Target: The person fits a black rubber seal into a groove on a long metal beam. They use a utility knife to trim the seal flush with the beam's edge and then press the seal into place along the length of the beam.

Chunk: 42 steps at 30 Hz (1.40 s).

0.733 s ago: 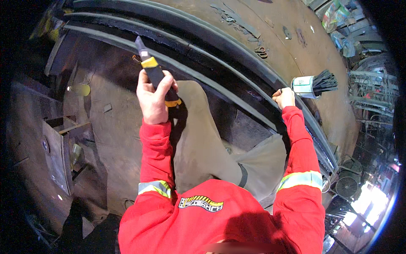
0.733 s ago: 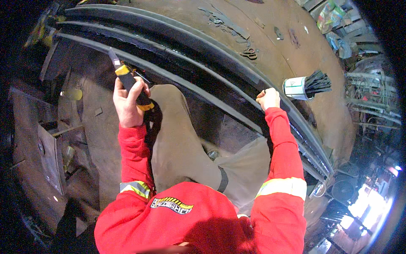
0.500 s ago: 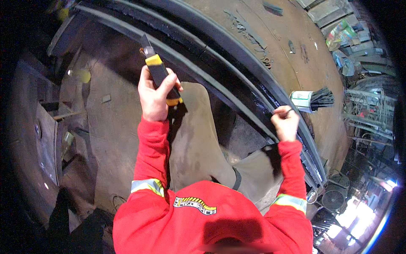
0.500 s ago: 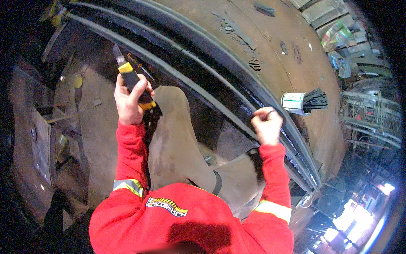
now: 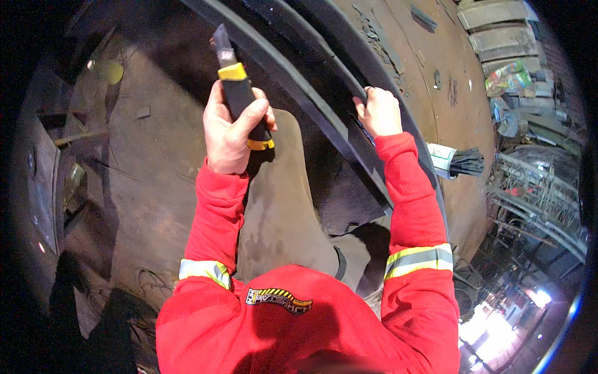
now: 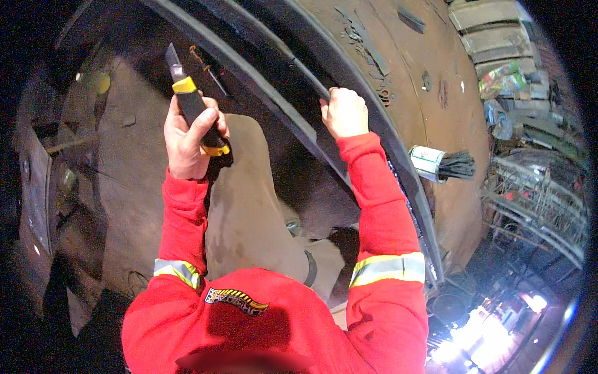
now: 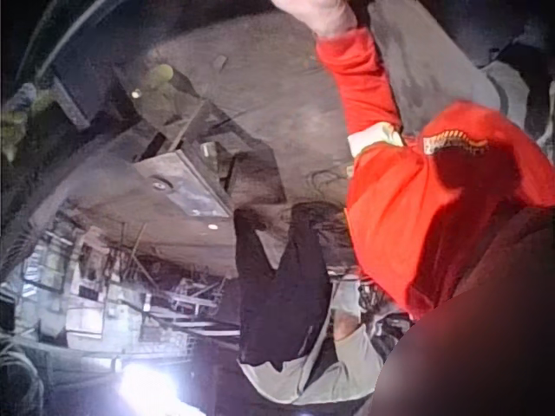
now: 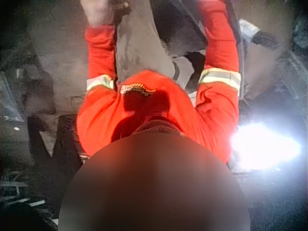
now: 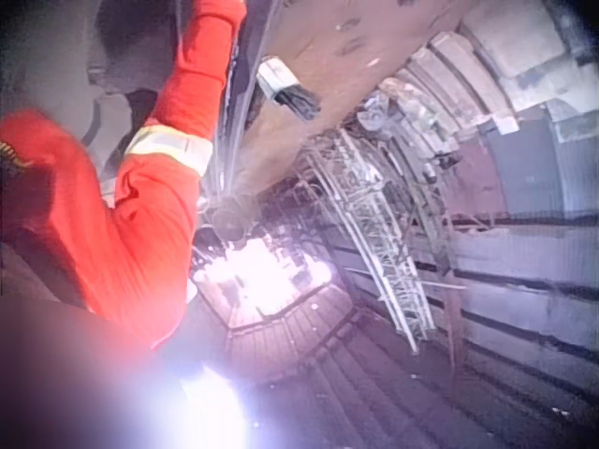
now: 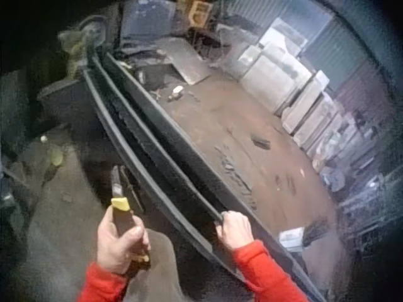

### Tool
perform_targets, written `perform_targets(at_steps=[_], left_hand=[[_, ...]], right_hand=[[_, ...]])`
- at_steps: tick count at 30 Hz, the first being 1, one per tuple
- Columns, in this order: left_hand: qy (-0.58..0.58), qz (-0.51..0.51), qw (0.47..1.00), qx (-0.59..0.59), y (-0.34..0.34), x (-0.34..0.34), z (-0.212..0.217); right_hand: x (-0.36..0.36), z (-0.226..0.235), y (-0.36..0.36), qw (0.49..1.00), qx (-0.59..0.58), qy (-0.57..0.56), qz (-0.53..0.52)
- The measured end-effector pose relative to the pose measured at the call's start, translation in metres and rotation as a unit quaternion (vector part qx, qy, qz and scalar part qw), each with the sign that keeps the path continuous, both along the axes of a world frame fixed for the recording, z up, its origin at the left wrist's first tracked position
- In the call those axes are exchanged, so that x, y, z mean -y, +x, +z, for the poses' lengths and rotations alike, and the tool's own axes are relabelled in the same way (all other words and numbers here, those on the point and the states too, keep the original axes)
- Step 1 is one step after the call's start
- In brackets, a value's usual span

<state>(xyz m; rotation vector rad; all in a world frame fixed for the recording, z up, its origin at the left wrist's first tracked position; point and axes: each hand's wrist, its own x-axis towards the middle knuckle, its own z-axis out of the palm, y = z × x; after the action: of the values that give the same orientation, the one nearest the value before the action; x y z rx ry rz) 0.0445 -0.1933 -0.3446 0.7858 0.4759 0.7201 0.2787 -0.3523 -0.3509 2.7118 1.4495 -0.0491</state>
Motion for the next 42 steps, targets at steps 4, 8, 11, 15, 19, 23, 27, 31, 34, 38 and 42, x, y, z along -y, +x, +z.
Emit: perform_targets(at_steps=[4, 8, 11, 15, 19, 23, 27, 31, 34, 38, 42], left_hand=[[-0.013, 0.019, 0.999, 0.029, 0.009, 0.001, -0.004], [-0.03, 0.035, 0.998, 0.044, 0.016, -0.003, -0.01], [-0.019, 0.029, 0.998, 0.048, 0.016, -0.007, -0.018], [-0.021, 0.042, 0.998, 0.033, 0.012, -0.014, -0.029], [-0.03, 0.063, 0.997, 0.027, 0.012, -0.017, -0.037], [-0.039, 0.075, 0.996, 0.023, 0.011, -0.014, -0.039], [-0.051, 0.096, 0.993, 0.036, 0.011, -0.016, -0.038], [-0.052, 0.087, 0.994, 0.03, 0.015, -0.015, -0.038], [-0.051, 0.07, 0.996, 0.035, 0.012, -0.012, -0.034], [-0.05, 0.074, 0.996, 0.023, 0.013, -0.015, -0.042], [-0.063, 0.07, 0.996, 0.008, 0.024, -0.013, -0.047]], right_hand=[[-0.005, -0.01, -0.008, 0.998, 0.046, 0.029, -0.045], [-0.01, -0.009, -0.016, 0.996, 0.059, 0.008, -0.068], [-0.002, 0.001, -0.006, 0.999, -0.012, 0.051, 0.003], [-0.018, 0.002, -0.012, 0.998, -0.011, -0.002, -0.058], [-0.043, -0.004, -0.014, 0.999, 0.043, 0.032, -0.009], [-0.087, -0.016, -0.014, 0.992, 0.09, 0.084, 0.004], [-0.091, -0.021, -0.012, 0.991, 0.112, 0.066, -0.028], [-0.092, -0.014, -0.009, 0.996, 0.068, 0.054, 0.008], [-0.078, -0.012, 0.003, 0.997, 0.009, 0.059, 0.051], [-0.085, -0.008, -0.002, 0.999, 0.023, 0.037, 0.027], [-0.096, 0.01, -0.012, 0.998, 0.027, -0.052, -0.017]])
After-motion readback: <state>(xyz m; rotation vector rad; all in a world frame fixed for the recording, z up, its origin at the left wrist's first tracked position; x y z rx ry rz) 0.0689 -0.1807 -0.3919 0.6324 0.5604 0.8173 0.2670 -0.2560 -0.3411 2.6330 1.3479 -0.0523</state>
